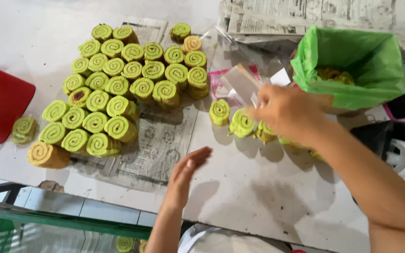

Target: The person wraps green spiral cake rolls in clear plastic bags using a tape dispenser to seal them. The wrapped rolls are placed into a green basket. The person repeats this process for multiple rolls.

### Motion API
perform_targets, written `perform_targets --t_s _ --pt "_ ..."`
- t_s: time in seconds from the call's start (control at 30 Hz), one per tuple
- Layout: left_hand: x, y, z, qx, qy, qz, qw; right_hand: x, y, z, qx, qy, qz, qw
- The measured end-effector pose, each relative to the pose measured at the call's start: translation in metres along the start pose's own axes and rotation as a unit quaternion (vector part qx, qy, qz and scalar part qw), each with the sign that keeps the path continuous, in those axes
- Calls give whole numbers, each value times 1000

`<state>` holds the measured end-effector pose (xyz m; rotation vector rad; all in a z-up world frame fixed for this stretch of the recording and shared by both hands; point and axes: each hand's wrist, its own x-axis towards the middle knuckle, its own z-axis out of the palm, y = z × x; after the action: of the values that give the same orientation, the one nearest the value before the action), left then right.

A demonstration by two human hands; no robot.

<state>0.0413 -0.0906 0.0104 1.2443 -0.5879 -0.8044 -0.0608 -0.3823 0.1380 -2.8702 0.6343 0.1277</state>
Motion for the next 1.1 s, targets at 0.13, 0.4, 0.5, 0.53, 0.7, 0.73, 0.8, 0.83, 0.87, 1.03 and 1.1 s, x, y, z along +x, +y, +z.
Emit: perform_targets --t_s 0.13,0.4,0.5,0.53,0.7,0.73,0.8,0.83,0.87,1.03,1.1 --pt "-13 -29 4 -279 -186 -78 939 -82 -31 56 -130 202 -361 901" --pt "-49 -44 11 -239 -111 -124 957 -120 -30 99 13 191 -371 909" --pt "-54 -51 -8 -190 -41 -103 975 -81 -5 63 93 137 -240 957" --pt "-58 -50 -11 -193 -37 -106 975 -67 -1 67 95 132 -241 957" --pt "-69 -49 -31 -177 30 -53 982 11 21 116 -51 140 -101 984" --pt "-71 -48 -32 -175 32 -53 983 19 24 122 -49 141 -103 983" --pt "-74 -46 -34 -182 32 -49 982 35 28 133 -109 81 -38 990" --pt "-74 -44 -35 -181 34 -49 982 35 26 129 -108 80 -39 990" --pt "-75 -42 -35 -183 31 -43 982 35 24 125 -85 69 -29 994" --pt "-74 -38 -36 -200 19 -35 979 16 23 105 -18 91 -45 995" --pt "-72 -40 -35 -233 2 -31 972 -12 -4 73 157 94 -71 980"
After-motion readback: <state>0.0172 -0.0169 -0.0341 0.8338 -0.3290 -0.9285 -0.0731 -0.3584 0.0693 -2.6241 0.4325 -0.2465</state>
